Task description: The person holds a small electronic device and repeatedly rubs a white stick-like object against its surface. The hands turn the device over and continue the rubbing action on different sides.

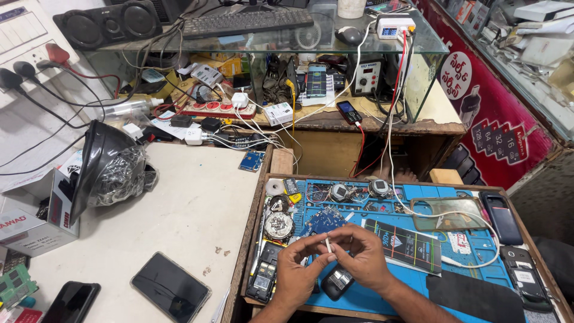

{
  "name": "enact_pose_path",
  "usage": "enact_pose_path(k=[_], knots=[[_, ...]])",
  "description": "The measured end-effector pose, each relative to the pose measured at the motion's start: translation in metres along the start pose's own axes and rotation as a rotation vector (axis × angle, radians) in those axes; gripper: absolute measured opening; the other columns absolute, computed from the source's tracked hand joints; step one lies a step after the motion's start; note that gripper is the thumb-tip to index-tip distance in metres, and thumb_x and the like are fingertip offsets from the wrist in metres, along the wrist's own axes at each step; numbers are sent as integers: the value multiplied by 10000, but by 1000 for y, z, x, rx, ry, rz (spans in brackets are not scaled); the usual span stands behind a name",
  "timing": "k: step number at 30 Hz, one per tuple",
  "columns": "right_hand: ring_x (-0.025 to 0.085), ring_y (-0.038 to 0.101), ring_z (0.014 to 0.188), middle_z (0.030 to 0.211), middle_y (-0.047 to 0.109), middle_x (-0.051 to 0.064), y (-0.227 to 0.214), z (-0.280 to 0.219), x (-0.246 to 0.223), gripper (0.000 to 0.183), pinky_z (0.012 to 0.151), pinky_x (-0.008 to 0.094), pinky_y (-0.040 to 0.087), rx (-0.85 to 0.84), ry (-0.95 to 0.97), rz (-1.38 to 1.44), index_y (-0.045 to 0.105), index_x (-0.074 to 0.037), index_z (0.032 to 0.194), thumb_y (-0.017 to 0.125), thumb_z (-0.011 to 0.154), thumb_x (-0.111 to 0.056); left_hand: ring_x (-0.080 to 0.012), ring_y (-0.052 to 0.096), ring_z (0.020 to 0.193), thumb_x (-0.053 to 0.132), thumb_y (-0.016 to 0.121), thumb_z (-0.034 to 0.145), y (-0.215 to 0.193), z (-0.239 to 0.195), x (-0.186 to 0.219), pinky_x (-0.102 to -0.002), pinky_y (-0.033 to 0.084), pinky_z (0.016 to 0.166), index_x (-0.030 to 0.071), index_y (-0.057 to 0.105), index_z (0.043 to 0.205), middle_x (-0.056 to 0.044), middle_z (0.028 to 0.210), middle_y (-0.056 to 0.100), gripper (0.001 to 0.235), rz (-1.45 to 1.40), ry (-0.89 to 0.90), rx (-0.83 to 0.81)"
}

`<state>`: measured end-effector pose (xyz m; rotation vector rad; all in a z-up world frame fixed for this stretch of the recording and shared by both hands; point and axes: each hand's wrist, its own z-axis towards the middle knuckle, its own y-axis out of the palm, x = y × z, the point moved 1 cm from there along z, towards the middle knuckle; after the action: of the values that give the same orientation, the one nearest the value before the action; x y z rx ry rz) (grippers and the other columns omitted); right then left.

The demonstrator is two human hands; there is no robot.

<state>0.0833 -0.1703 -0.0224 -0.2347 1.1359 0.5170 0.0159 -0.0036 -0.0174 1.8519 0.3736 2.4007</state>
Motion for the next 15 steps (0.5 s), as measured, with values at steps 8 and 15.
enact_pose_path(k=[8, 15], knots=[[150, 723, 939, 998, 684, 109, 0, 1, 2, 211, 824, 310, 636, -3, 26, -22, 676, 33, 1130, 698, 920, 32, -109, 703, 913, -5, 819, 836, -1, 0, -3, -275, 584, 861, 11, 743, 1205, -44, 936, 742, 377, -31, -27, -3], [155, 727, 942, 1030, 691, 104, 1, 6, -5, 249, 841, 322, 656, 25, 41, -93, 711, 24, 1135, 701, 887, 20, -100, 685, 875, -43, 803, 828, 3, 3, -9, -261, 576, 844, -10, 721, 1221, -41, 927, 738, 403, -134, -143, 48]])
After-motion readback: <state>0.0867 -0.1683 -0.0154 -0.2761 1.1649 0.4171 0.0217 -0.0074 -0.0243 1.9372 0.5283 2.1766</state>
